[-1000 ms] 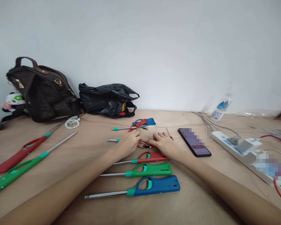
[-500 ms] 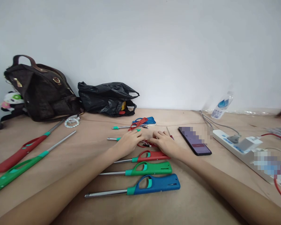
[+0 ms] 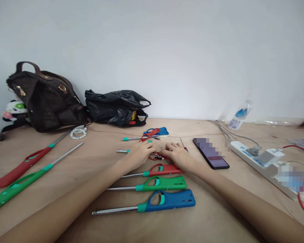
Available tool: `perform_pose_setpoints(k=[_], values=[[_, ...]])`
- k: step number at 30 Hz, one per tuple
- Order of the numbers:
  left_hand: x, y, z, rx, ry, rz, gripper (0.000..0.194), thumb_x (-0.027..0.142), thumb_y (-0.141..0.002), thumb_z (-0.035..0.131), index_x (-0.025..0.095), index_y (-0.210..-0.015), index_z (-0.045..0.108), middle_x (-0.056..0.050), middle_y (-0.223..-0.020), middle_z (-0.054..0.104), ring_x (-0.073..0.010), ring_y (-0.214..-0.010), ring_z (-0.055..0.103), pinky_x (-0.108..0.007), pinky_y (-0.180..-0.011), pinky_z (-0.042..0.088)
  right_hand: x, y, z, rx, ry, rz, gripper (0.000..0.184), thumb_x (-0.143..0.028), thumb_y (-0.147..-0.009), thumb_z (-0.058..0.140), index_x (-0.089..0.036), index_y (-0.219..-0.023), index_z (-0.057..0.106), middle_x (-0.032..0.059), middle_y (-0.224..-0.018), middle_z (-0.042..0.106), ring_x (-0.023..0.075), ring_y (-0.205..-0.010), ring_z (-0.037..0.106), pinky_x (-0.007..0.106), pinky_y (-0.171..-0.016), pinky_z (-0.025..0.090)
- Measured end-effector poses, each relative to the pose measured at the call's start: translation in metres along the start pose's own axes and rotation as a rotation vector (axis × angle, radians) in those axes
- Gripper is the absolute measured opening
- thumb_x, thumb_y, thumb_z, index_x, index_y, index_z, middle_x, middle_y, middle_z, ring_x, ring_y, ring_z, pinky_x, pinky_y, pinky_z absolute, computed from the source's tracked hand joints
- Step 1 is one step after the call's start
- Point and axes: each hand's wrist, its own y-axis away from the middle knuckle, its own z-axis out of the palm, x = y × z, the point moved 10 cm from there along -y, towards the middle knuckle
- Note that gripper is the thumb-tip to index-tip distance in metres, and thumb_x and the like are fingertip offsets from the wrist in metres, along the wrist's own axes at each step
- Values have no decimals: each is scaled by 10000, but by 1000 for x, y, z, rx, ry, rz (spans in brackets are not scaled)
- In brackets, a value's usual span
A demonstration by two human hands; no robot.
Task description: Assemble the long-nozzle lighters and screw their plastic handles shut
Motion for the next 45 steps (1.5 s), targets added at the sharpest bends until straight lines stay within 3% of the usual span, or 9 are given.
perform_pose_setpoints(k=[6,16,27,34,42,45], values=[[-4,1,2,-19,-72,-37,192,59,-872,468,139,-831,638,-72,-877,627,-222,-875,569,-344,-803,452,-2,2,-5,24,26,-6,385,-141,-950,449,-308,-1278,560,85,-1073,562,235,-975,515,458,-930,357],[-2,-1,4,-17,-108,-19,201,51,-856,479,144,-832,655,-68,-884,615,-219,-900,548,-341,-816,444,0,2,-4,19,37,-2,368,-157,-946,471,-335,-1246,587,80,-1030,567,226,-927,518,466,-933,323],[4,1,4,-3,-71,55,263,35,-852,505,186,-1018,643,-67,-1052,611,-229,-1021,527,-350,-836,436,2,3,-4,45,-26,28,323,-164,-951,464,-302,-1180,644,89,-1002,561,218,-925,515,424,-912,341],[1,-2,6,-17,-44,28,286,22,-839,495,189,-996,667,-68,-1065,604,-227,-1021,539,-341,-829,448,1,3,-7,64,-48,20,346,-148,-945,457,-300,-1194,644,101,-1008,553,229,-943,484,413,-886,347],[3,-1,4,16,-23,37,267,1,-818,510,168,-952,671,-60,-948,609,-212,-924,567,-322,-797,458,-12,-6,-15,12,-108,30,243,-274,-938,512,-154,-1074,674,124,-1053,595,250,-1002,529,413,-891,385],[3,-1,4,19,-23,46,260,7,-822,510,167,-957,664,-60,-946,612,-215,-905,571,-331,-803,457,-13,-8,-14,18,-143,23,191,-221,-898,573,-132,-1047,652,133,-1086,600,246,-1042,542,394,-902,411]])
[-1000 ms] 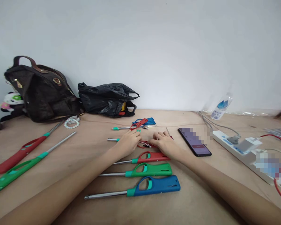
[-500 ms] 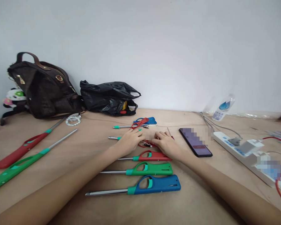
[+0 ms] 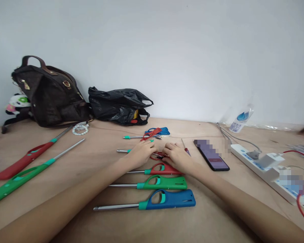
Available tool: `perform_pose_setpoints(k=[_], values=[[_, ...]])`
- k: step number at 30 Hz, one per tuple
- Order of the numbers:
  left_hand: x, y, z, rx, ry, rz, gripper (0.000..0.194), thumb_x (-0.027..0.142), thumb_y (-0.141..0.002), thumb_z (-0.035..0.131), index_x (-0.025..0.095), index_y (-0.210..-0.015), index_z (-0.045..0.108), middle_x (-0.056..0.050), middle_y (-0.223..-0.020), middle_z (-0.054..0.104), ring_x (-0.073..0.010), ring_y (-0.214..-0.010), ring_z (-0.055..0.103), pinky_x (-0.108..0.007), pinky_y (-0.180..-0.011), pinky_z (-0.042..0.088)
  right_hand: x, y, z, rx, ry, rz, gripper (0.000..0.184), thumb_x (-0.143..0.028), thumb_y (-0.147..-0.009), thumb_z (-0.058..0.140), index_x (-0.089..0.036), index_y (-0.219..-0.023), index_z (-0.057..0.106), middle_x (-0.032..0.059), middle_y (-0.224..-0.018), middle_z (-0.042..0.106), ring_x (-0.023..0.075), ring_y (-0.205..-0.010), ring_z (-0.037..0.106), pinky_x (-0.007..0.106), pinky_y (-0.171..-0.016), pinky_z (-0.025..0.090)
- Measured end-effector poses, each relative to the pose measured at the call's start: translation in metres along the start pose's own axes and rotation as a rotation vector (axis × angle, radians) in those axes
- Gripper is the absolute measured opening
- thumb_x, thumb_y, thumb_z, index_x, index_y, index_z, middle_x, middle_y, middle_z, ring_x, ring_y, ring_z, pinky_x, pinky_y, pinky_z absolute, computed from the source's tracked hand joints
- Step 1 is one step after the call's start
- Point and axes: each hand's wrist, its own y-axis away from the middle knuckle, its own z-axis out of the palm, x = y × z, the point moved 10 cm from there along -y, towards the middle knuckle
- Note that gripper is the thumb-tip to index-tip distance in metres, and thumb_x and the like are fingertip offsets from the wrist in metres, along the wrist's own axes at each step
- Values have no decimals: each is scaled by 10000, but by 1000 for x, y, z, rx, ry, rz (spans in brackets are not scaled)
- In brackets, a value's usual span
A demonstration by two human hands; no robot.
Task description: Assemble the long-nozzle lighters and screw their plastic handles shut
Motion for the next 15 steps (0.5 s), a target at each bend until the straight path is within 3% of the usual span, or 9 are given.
perform_pose_setpoints(k=[5,9,15], values=[[-2,1,-2,6,102,-5,215,21,-846,474,155,-932,619,-67,-967,614,-213,-890,574,-315,-774,446,3,0,3,27,-56,10,109,-119,-889,522,-126,-917,626,111,-994,628,217,-966,583,341,-866,453],[-7,2,-3,16,238,-45,179,31,-866,415,149,-865,551,-54,-906,601,-179,-800,559,-273,-694,427,10,-1,9,12,-89,66,121,-110,-907,463,-122,-887,582,100,-913,635,199,-847,598,310,-769,473],[-11,2,-5,22,335,-83,171,26,-834,407,161,-796,504,-20,-835,564,-159,-763,531,-253,-669,412,16,0,12,45,-84,104,92,-130,-912,473,-145,-869,553,91,-899,624,192,-831,595,293,-746,459]])
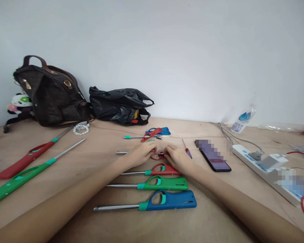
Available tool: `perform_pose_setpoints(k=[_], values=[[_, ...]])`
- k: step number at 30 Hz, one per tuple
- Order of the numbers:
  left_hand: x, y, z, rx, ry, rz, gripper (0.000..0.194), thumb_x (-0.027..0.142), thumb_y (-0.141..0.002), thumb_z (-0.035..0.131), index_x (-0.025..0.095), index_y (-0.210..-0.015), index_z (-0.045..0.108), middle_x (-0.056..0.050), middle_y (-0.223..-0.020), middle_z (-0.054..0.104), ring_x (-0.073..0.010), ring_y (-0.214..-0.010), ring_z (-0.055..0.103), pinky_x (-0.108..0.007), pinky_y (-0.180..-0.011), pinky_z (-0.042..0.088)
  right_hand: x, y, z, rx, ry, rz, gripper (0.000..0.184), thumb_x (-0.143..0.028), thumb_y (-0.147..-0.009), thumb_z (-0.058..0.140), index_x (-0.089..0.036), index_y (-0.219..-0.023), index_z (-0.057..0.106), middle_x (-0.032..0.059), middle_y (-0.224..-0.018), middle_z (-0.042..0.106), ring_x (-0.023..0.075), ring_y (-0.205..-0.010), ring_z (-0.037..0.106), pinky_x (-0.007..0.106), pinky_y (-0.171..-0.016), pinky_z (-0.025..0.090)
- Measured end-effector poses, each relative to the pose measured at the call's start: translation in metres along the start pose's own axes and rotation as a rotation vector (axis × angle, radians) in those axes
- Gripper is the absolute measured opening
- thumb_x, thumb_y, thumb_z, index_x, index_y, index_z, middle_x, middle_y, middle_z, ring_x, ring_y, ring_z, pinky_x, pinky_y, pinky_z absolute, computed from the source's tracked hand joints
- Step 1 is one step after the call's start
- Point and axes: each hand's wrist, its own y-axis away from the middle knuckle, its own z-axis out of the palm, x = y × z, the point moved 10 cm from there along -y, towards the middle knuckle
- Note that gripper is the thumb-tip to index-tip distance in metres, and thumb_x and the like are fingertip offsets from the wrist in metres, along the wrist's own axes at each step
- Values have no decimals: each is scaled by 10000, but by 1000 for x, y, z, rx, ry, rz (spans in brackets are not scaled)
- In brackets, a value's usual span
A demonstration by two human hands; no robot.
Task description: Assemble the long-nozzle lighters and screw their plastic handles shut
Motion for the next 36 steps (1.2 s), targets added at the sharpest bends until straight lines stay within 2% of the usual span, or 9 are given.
perform_pose_setpoints(k=[8,14,19,36], values=[[-7,-1,-1,-22,26,-82,142,23,-791,488,153,-760,534,-24,-810,586,-161,-753,550,-250,-676,422,0,0,-1,-2,43,38,89,-129,-919,475,-133,-895,561,102,-939,628,202,-894,602,286,-769,452],[-6,-1,-1,-8,-8,-48,168,7,-787,480,152,-751,557,-19,-798,595,-158,-755,556,-241,-680,419,2,-1,2,-11,65,65,122,-132,-945,436,-125,-940,558,105,-948,636,201,-915,608,283,-785,444],[-5,0,-1,-25,-19,-40,109,49,-806,544,146,-759,563,-21,-809,600,-160,-753,558,-239,-663,411,3,-1,2,17,59,48,137,-138,-954,413,-127,-953,550,104,-936,637,201,-897,607,291,-773,448],[-1,2,3,-9,-111,85,229,14,-835,461,144,-812,648,-49,-875,625,-166,-786,591,-251,-702,457,3,3,1,45,30,38,155,-104,-909,442,-132,-892,593,95,-895,631,195,-863,603,280,-761,451]])
